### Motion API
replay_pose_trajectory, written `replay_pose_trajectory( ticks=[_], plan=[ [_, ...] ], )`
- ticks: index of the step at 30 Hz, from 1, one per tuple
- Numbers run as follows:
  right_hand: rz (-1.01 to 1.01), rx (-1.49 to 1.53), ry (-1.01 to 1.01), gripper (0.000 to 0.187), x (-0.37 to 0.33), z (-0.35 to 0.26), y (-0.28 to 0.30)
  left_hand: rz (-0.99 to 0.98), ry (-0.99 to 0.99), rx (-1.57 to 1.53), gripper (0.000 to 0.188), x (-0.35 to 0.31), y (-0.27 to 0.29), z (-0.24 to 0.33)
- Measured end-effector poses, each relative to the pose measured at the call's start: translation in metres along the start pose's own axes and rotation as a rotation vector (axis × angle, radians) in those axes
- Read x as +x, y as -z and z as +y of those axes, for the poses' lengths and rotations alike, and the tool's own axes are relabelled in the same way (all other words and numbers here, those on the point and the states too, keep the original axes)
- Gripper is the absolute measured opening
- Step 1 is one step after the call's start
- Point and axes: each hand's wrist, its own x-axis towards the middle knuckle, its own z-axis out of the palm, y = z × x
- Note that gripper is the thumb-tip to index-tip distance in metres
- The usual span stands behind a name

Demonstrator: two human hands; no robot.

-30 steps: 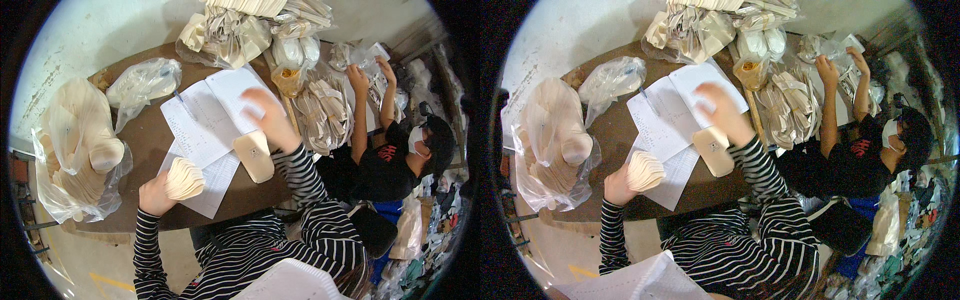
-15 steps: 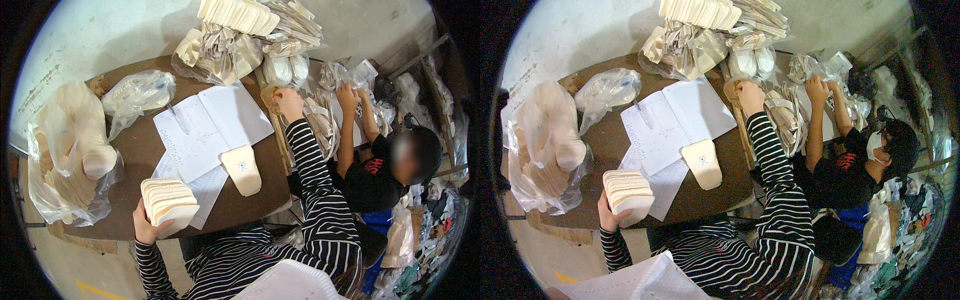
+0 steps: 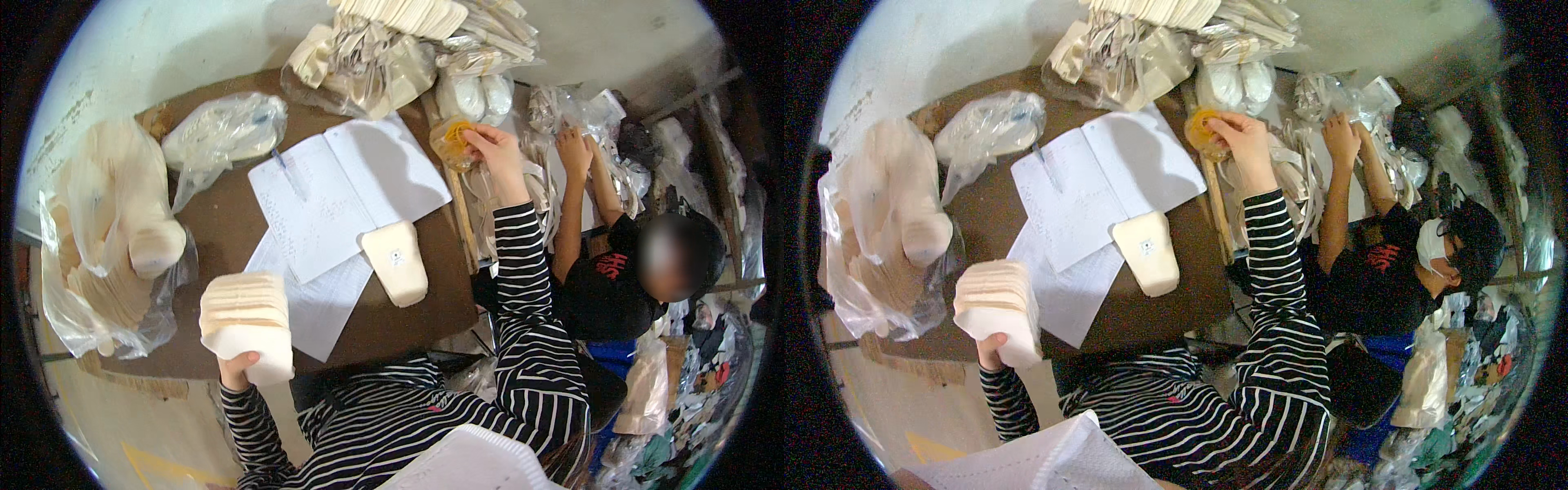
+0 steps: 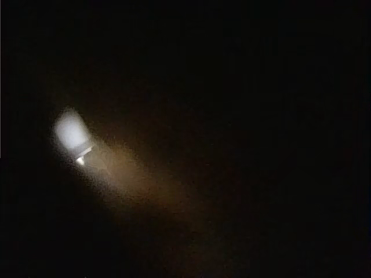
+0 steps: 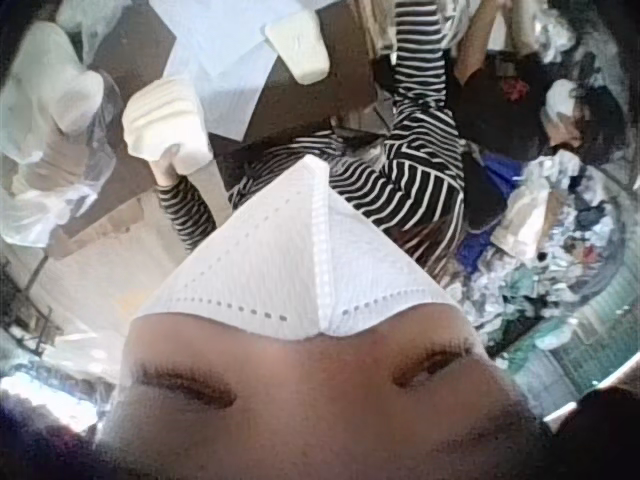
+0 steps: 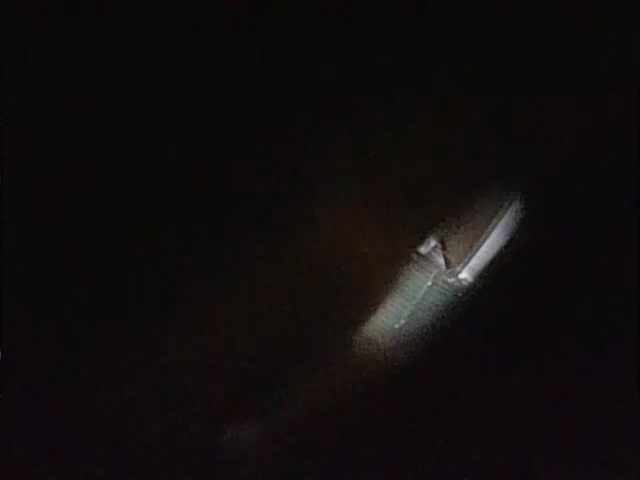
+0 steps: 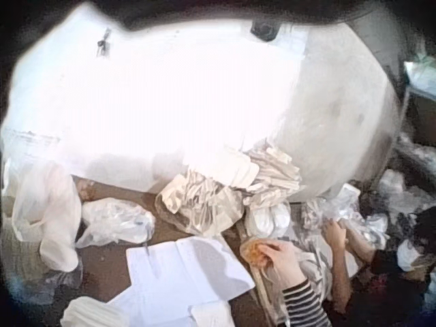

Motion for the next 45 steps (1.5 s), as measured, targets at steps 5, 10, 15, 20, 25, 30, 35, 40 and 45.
replay_pose_trajectory(
  ticks=[5, 10, 15, 20, 25, 30, 35, 40, 45],
  plan=[
    [-0.384, -0.116, -0.257, 0.02, -0.03, 0.047, -0.048, 0.013, 0.033, -0.161, 0.084, -0.008, -0.011, -0.016],
    [-0.161, -0.544, 0.17, 0.02, -0.046, 0.071, -0.061, -0.002, 0.111, -0.135, 0.09, -0.022, -0.001, -0.022],
    [-0.148, -0.255, 0.147, 0.017, -0.061, 0.042, -0.063, 0.043, 0.079, -0.32, 0.09, -0.025, 0.0, -0.032],
    [-0.403, 0.362, -0.238, 0.019, -0.108, 0.005, -0.107, -0.049, 0.173, -0.566, 0.089, -0.01, -0.006, -0.09],
    [-0.749, 0.604, -0.716, 0.044, -0.167, -0.018, -0.156, -0.163, 0.256, -0.754, 0.069, 0.03, -0.052, -0.103],
    [-0.967, 0.815, -0.739, 0.068, -0.174, 0.011, -0.153, -0.059, 0.139, 0.007, 0.071, 0.031, -0.074, -0.058],
    [-0.883, 0.693, -0.434, 0.122, -0.166, 0.006, -0.151, -0.234, 0.448, -0.637, 0.077, 0.017, -0.067, -0.013],
    [-1.145, 0.139, 0.079, 0.139, -0.142, -0.011, -0.145, -0.487, 0.403, 0.063, 0.095, 0.028, -0.078, 0.004],
    [-1.454, -0.057, 0.414, 0.119, -0.154, -0.055, -0.16, -0.701, 0.216, 0.248, 0.095, 0.037, -0.102, -0.022]
  ],
)
